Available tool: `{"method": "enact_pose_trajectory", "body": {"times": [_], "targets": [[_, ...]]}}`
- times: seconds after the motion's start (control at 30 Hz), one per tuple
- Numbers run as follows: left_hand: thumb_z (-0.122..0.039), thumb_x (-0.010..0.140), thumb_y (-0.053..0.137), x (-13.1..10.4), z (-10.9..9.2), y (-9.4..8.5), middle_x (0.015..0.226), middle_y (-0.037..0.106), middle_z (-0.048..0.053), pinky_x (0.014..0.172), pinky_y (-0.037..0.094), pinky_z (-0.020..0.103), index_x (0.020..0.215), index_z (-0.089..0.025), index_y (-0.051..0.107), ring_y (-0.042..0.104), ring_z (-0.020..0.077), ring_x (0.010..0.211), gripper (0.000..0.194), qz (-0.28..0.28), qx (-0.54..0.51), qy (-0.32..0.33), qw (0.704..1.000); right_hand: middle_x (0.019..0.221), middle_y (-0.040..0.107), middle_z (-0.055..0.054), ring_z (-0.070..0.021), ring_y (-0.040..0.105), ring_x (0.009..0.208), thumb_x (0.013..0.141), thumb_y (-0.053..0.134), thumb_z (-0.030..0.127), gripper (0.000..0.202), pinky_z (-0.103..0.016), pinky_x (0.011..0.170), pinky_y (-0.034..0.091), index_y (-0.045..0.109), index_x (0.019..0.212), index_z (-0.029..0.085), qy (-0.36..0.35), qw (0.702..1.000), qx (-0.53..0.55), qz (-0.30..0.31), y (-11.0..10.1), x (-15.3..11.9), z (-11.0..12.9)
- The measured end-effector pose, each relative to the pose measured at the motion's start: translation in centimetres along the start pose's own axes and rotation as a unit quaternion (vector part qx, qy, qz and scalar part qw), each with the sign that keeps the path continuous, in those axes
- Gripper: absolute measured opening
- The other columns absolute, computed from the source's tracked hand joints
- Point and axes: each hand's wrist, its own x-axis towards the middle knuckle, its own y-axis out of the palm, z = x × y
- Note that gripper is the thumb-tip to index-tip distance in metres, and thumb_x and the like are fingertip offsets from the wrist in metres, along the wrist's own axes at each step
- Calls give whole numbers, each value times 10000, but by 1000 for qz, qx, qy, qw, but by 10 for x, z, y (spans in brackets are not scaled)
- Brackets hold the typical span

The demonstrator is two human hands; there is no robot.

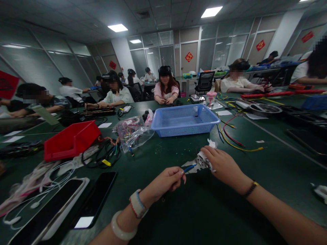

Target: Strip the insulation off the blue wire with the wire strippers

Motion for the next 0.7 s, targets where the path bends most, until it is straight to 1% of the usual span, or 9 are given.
{"method": "enact_pose_trajectory", "body": {"times": [0.17,0.33,0.53,0.7], "targets": [[-448,906,480,-2,-4,2,507,383,-86,479,230,210,826,-147,567,313,67,457,323,-2,6,-1,1000,1263,565,-152,-251,591,1033,723,494,59,542,-407,894,494,467,1260,130,-8,1000,20,4,3,-1,-1],[-462,898,487,-2,-4,2,511,385,-87,484,233,213,825,-150,565,314,68,458,330,-4,8,-6,1000,1266,560,-145,-239,598,1028,718,479,54,556,-395,868,500,456,1264,151,2,999,40,-6,4,0,-1],[-483,891,492,-2,-5,1,517,383,-88,479,222,214,838,-151,564,303,68,459,343,-6,2,-10,1000,1201,585,-136,-237,594,986,733,481,54,503,-382,850,490,478,1229,136,-8,1000,15,23,3,1,-1],[-478,893,487,-2,-6,2,507,381,-88,473,220,212,831,-148,568,300,68,454,346,-9,9,-13,1000,1174,589,-123,-226,591,960,711,499,46,510,-350,821,483,489,1211,146,-16,1000,5,23,2,1,-2]]}}
